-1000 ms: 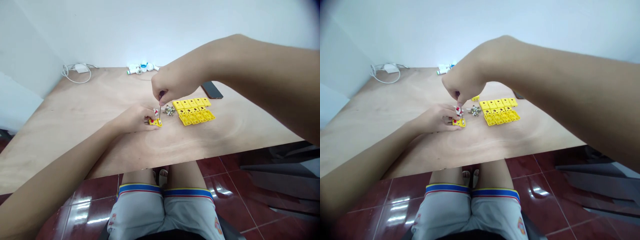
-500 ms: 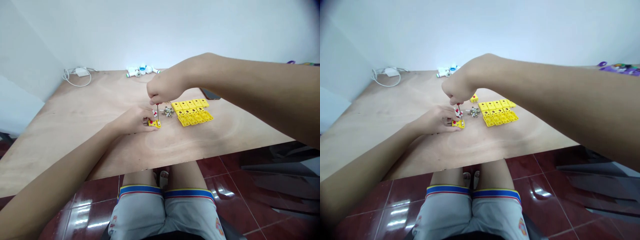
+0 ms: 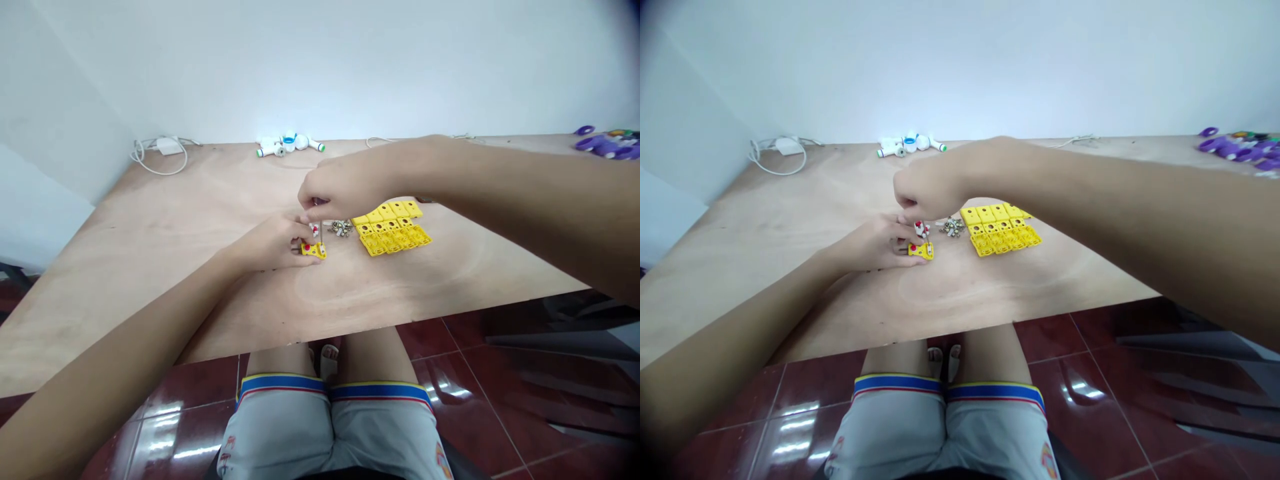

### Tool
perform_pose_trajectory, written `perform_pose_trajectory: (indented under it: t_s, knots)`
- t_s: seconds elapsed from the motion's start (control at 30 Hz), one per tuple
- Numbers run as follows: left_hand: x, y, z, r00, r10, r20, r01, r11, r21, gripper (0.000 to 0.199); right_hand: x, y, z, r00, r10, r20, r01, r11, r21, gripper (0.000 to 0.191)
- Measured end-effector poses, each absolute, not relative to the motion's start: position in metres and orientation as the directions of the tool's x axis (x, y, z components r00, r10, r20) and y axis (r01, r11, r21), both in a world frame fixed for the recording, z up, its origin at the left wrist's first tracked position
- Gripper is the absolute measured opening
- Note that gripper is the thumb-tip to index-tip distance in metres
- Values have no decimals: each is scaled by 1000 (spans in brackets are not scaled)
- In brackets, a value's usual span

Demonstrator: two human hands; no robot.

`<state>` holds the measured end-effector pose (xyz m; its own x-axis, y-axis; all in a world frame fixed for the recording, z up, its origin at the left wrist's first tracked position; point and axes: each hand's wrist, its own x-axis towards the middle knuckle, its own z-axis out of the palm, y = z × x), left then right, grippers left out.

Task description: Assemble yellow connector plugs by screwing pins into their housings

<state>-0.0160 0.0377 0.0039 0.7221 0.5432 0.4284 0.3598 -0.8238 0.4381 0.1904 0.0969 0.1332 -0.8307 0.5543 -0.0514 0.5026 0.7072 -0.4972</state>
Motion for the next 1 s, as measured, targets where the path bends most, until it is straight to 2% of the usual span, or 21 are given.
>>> perform_pose_trajectory:
  t_s: [0.1,0.13,0.23,0.3,0.4,0.47,0.57,0.63,0.77,0.9,1.0]
  knots:
    - [-16,38,5,742,543,394,360,-818,449,20,190,86,137,-857,477,-196,514,821,-248,11]
    - [-16,38,5,747,543,384,360,-816,453,20,191,83,139,-862,462,-207,501,836,-222,16]
    - [-15,38,5,744,548,383,359,-811,462,19,195,81,142,-872,431,-231,481,842,-244,36]
    - [-15,38,4,739,548,393,357,-813,461,18,197,84,139,-877,419,-237,473,839,-268,31]
    - [-16,39,2,728,545,416,357,-819,449,16,201,90,130,-880,452,-148,475,826,-304,29]
    - [-16,39,1,721,543,431,355,-823,444,16,205,93,124,-868,487,-102,488,793,-365,42]
    - [-17,39,0,720,536,441,343,-827,446,16,212,96,121,-860,494,-128,493,739,-460,62]
    - [-17,38,0,721,534,442,335,-826,452,16,216,97,121,-868,478,-137,481,739,-472,59]
    - [-17,38,0,712,537,454,333,-826,454,18,222,97,120,-874,479,-81,466,779,-420,31]
    - [-17,38,-1,713,537,451,343,-828,443,19,226,97,119,-878,469,-98,459,764,-453,42]
    - [-17,38,-1,715,534,450,337,-828,448,19,227,96,121,-872,473,-130,480,769,-421,29]
